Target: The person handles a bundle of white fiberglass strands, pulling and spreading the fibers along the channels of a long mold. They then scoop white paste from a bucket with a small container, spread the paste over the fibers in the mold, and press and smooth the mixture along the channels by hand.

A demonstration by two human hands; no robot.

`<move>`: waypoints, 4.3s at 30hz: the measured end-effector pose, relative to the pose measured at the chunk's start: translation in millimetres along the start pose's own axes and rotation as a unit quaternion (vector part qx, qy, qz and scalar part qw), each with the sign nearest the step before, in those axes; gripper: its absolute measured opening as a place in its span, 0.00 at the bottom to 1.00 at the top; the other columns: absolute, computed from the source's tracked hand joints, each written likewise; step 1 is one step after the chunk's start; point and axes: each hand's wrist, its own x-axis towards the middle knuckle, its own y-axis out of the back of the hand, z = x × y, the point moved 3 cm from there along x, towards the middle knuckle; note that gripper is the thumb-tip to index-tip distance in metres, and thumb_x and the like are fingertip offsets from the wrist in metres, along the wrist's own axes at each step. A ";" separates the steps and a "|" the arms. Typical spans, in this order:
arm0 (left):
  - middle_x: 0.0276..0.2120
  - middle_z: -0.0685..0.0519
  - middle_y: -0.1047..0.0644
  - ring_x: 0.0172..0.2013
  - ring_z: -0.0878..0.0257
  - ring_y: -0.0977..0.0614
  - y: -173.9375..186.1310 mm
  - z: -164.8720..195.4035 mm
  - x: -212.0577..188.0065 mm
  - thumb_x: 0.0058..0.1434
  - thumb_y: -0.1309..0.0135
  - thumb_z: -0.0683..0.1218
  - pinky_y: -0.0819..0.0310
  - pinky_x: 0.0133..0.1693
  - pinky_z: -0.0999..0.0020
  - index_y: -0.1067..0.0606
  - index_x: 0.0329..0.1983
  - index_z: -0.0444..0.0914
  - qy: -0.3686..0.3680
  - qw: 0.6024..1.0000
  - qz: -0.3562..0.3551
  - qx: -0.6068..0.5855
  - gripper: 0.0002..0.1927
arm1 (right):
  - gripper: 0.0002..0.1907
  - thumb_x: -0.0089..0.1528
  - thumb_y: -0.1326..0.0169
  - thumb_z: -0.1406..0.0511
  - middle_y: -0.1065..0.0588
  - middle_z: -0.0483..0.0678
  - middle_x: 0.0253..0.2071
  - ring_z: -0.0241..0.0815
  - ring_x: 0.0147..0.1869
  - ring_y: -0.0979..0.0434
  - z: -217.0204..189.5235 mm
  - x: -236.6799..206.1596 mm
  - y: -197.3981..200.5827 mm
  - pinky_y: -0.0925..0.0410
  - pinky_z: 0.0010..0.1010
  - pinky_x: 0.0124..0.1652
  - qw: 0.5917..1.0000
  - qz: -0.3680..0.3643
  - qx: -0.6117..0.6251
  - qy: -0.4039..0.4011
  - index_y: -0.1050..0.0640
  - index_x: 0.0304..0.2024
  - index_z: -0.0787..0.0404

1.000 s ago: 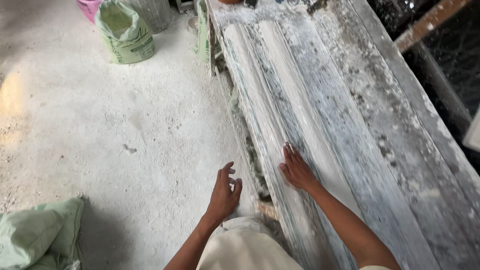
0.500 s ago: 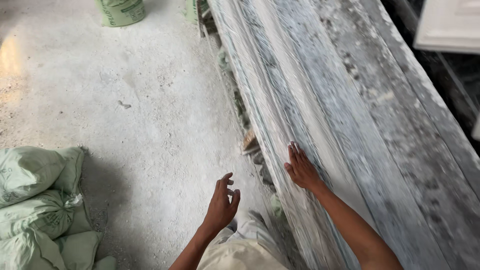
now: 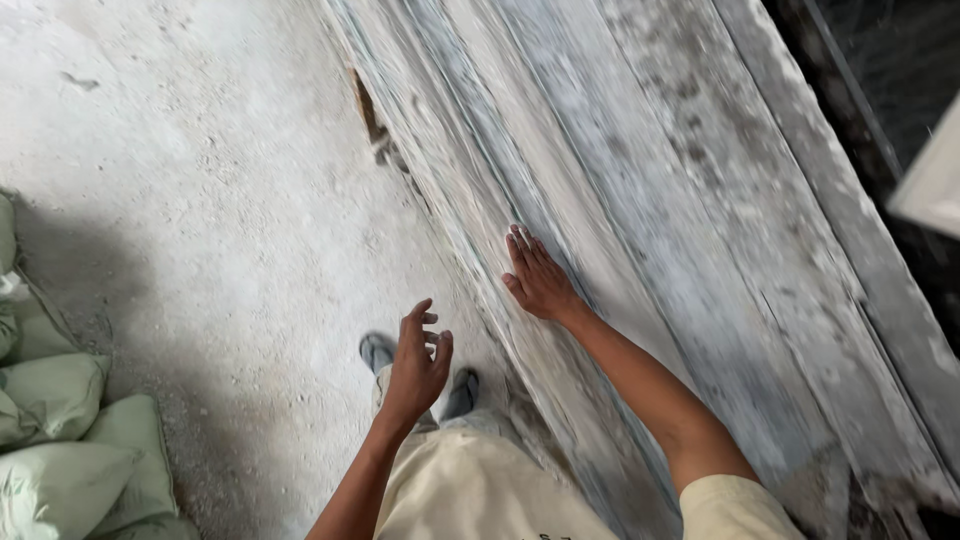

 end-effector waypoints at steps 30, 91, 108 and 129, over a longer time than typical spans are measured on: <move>0.54 0.41 0.28 0.40 0.57 0.19 -122.2 -32.7 -339.1 0.67 0.46 0.43 0.21 0.38 0.63 0.39 0.69 0.35 -0.084 0.983 -0.152 0.061 0.28 | 0.36 0.74 0.70 0.51 0.51 0.63 0.79 0.60 0.83 0.55 -70.3 -524.1 -36.5 0.58 0.47 0.77 0.997 0.022 -0.018 -0.076 0.50 0.76 0.69; 0.49 0.40 0.26 0.41 0.51 0.19 -180.6 -27.1 -405.0 0.64 0.46 0.41 0.24 0.44 0.60 0.37 0.67 0.34 -0.110 0.992 -0.067 0.000 0.28 | 0.38 0.73 0.60 0.51 0.53 0.67 0.78 0.66 0.82 0.56 -55.8 -405.0 -57.2 0.59 0.59 0.75 0.989 0.105 -0.078 -0.063 0.52 0.77 0.65; 0.53 0.43 0.28 0.40 0.58 0.18 -30.5 -45.6 -165.3 0.68 0.49 0.44 0.20 0.40 0.64 0.40 0.69 0.37 -0.006 0.999 -0.043 0.018 0.27 | 0.39 0.72 0.61 0.51 0.51 0.67 0.77 0.66 0.81 0.55 -26.3 -88.6 -20.5 0.60 0.60 0.73 0.988 0.125 -0.079 -0.050 0.53 0.77 0.65; 0.52 0.43 0.27 0.40 0.56 0.18 123.5 23.4 176.7 0.66 0.47 0.43 0.22 0.40 0.61 0.38 0.68 0.37 -0.048 0.997 0.058 0.021 0.28 | 0.39 0.71 0.60 0.49 0.50 0.67 0.77 0.67 0.81 0.53 -9.3 293.7 21.3 0.58 0.67 0.71 0.987 0.134 -0.082 -0.024 0.52 0.78 0.58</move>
